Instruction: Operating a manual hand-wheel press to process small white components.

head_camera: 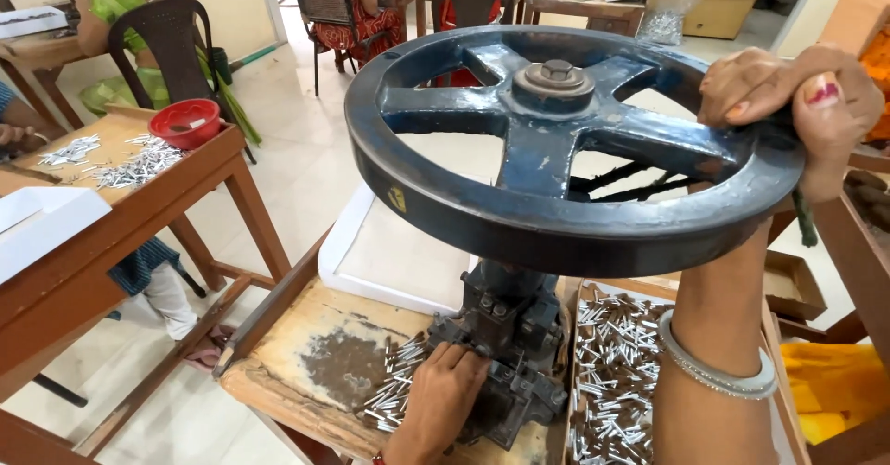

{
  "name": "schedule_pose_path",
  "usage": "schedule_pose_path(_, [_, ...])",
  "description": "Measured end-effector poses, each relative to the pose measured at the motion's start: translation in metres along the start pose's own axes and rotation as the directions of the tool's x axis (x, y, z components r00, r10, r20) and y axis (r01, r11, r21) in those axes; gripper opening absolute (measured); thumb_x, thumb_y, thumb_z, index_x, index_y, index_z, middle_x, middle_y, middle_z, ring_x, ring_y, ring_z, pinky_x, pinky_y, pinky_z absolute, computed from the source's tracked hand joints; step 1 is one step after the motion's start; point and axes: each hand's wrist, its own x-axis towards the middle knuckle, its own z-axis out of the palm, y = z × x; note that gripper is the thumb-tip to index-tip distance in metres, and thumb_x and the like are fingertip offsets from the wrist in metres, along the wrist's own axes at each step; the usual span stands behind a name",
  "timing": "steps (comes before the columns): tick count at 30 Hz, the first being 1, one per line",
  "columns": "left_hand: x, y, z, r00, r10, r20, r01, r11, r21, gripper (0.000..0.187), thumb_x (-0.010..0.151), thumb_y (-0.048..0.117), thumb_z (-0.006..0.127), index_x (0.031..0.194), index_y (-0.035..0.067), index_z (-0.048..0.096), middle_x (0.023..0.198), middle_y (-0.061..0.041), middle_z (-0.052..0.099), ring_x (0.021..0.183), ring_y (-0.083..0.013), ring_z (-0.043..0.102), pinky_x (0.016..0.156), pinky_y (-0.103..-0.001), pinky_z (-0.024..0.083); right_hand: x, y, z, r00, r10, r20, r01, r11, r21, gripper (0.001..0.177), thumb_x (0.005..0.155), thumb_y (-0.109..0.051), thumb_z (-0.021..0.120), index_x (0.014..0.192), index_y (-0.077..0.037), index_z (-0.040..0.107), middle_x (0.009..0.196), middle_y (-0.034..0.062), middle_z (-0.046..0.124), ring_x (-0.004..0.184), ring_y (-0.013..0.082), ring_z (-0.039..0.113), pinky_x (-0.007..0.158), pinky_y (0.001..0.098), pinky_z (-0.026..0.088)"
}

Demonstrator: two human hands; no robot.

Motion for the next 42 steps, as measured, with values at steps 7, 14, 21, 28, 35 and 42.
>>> schedule_pose_path(7, [0.015,0.011,-0.028,0.977,-0.152,0.148,0.190,0.938,-0.290,0.016,0.092,0.010,0.068,0.092,-0.004,0.075,0.091,-0.014,0.065,0.090,-0.0312,0.061,0.077,-0.043,0.052,-0.002,0.004,0.003,1.000,-0.029,-0.008,0.029,1.000,-0.007,0.043,0.112,-0.032,0.030,0.087,-0.004,0.050,0.077,0.0176,0.059,0.073,0.0260,0.057,0.089,0.0402,0.047])
schedule_pose_path(14, [0.001,0.016,-0.044,0.982,0.070,0.175,-0.019,0.960,-0.279,0.027,0.100,0.010,0.059,0.118,-0.006,0.071,0.113,-0.017,0.062,0.105,-0.0335,0.057,0.092,-0.042,0.048,-0.020,-0.017,0.015,0.994,0.012,-0.105,-0.022,0.996,-0.089,0.040,0.110,-0.032,0.031,0.088,-0.003,0.047,0.082,0.0179,0.059,0.075,0.0238,0.057,0.091,0.0348,0.049])
schedule_pose_path(21, [0.007,0.024,-0.053,0.967,0.029,0.252,0.041,0.963,-0.268,0.032,0.099,0.012,0.057,0.122,-0.005,0.069,0.115,-0.017,0.061,0.106,-0.0341,0.055,0.090,-0.042,0.047,-0.020,-0.017,0.014,0.983,0.027,-0.180,-0.016,0.998,0.063,0.040,0.114,-0.028,0.041,0.088,0.000,0.052,0.086,0.0198,0.062,0.070,0.0199,0.053,0.080,0.0305,0.046])
schedule_pose_path(28, [0.012,0.019,-0.055,0.970,-0.006,0.242,0.093,0.932,-0.349,0.030,0.103,0.011,0.050,0.112,-0.008,0.072,0.107,-0.016,0.063,0.101,-0.0317,0.056,0.091,-0.040,0.047,0.011,-0.029,0.009,0.999,-0.031,0.040,0.028,0.998,0.065,0.022,0.098,-0.015,0.048,0.089,0.003,0.058,0.078,0.0177,0.061,0.068,0.0229,0.061,0.070,0.0333,0.047])
schedule_pose_path(35, [0.014,0.023,-0.056,0.951,-0.061,0.303,0.169,0.924,-0.344,0.033,0.103,0.011,0.047,0.113,-0.008,0.072,0.108,-0.015,0.063,0.100,-0.0301,0.054,0.091,-0.038,0.047,0.012,-0.120,0.147,0.840,-0.244,-0.485,-0.206,0.682,-0.701,0.034,0.086,-0.009,0.057,0.054,-0.001,0.049,0.043,0.0088,0.036,0.043,0.0231,0.030,0.045,0.0362,0.026])
schedule_pose_path(42, [-0.004,0.017,0.005,0.984,-0.040,0.172,0.042,0.999,-0.006,0.025,0.095,0.016,0.060,0.091,-0.006,0.073,0.095,-0.018,0.067,0.097,-0.0352,0.060,0.087,-0.042,0.052,-0.006,-0.077,0.112,0.802,-0.407,-0.438,0.115,0.824,-0.554,0.034,0.102,-0.022,0.053,0.080,0.002,0.062,0.062,0.0075,0.056,0.053,0.0131,0.047,0.047,0.0289,0.031])
